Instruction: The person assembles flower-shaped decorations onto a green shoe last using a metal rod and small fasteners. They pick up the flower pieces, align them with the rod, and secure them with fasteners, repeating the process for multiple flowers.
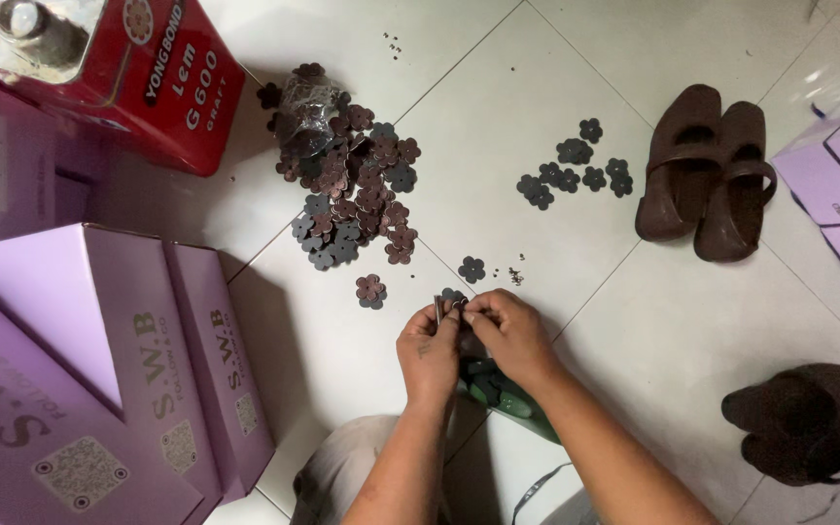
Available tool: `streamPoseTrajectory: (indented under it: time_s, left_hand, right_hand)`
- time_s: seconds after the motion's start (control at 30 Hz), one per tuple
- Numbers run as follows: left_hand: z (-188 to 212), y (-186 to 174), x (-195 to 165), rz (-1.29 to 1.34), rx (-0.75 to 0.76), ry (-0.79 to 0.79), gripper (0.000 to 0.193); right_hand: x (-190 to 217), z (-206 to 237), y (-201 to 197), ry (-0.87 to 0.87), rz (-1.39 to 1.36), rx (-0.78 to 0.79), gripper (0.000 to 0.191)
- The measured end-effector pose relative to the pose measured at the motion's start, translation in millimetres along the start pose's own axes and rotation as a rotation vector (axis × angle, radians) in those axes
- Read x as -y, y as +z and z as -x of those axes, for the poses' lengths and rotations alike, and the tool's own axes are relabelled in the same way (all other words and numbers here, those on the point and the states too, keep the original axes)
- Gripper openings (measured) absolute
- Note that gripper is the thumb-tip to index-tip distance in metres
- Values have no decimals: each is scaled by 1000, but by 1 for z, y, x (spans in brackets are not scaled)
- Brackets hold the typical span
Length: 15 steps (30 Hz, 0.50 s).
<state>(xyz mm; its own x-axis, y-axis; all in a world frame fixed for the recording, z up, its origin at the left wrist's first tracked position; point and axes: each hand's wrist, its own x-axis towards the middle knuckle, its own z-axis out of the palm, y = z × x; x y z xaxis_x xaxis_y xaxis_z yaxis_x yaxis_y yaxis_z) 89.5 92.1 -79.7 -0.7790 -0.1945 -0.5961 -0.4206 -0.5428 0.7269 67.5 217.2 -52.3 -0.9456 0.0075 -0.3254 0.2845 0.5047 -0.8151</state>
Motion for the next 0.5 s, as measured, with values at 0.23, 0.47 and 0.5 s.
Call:
streamPoseTrajectory:
  time_s: [0.23,0.47,0.5]
  left_hand:
    - [-1,-1,2,1,13,-24,11]
    - [-5,-2,9,-53,104,-4,14]
    - [-4,-2,9,-64,118,-2,15]
  right_hand:
    - [-19,-6,3,-382,82,-81,9]
    - [-30,-5,-2,126,-200,133,9]
    - [-31,-5,-4,138,-231,115,11]
